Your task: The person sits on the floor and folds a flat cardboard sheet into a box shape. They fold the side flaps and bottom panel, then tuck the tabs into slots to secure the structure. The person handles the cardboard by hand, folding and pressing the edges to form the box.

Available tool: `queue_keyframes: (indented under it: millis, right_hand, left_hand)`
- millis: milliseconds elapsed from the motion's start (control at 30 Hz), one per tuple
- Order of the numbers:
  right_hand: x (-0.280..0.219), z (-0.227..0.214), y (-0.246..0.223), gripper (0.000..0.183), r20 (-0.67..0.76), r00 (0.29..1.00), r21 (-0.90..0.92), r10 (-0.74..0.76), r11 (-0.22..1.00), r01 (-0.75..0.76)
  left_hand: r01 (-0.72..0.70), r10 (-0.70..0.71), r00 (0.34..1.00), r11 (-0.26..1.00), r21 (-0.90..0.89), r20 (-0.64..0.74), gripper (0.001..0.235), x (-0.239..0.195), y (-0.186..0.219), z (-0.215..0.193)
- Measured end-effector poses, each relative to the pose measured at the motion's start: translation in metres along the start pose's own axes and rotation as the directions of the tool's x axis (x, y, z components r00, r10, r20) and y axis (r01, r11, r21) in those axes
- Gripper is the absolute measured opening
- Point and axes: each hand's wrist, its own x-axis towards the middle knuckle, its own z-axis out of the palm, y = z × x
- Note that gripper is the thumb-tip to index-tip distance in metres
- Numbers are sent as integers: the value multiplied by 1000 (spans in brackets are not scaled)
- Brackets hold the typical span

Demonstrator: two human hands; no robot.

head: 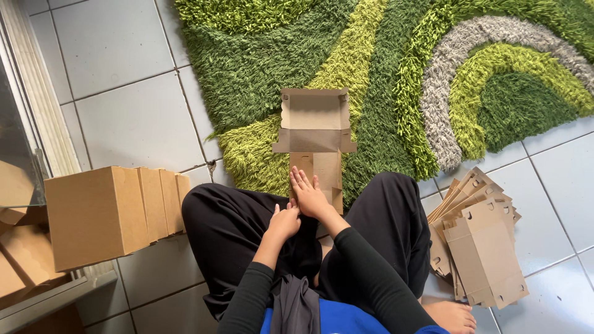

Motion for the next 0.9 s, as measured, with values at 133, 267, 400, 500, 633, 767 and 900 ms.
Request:
queue_keyframes:
  millis: [133,267,400,500,633,767,900]
  right_hand:
    - [-10,16,4,68,-11,1000,6,-27,1000,27]
    - [-22,26,2,60,3,1000,-24,-28,999,29]
    - [-25,34,5,63,29,999,-28,-46,998,47]
    - [-18,47,15,88,49,996,22,-77,997,76]
    - [-29,45,21,85,45,993,126,-113,986,106]
    - [-52,19,22,42,-511,854,392,-99,857,334]
    - [-68,-31,29,43,-740,609,584,287,724,368]
  left_hand:
    - [-21,21,1000,1000,6,-16,46,8,-6,10]
    - [-32,33,999,999,22,-35,48,18,-12,24]
    - [-42,44,997,998,46,-56,48,37,-26,44]
    - [-36,41,997,997,75,-63,45,38,-26,46]
    - [-30,35,997,996,80,-63,46,12,-9,25]
    - [-22,25,998,998,59,-59,50,13,-10,28]
    - [-45,51,996,996,77,-79,60,32,-25,48]
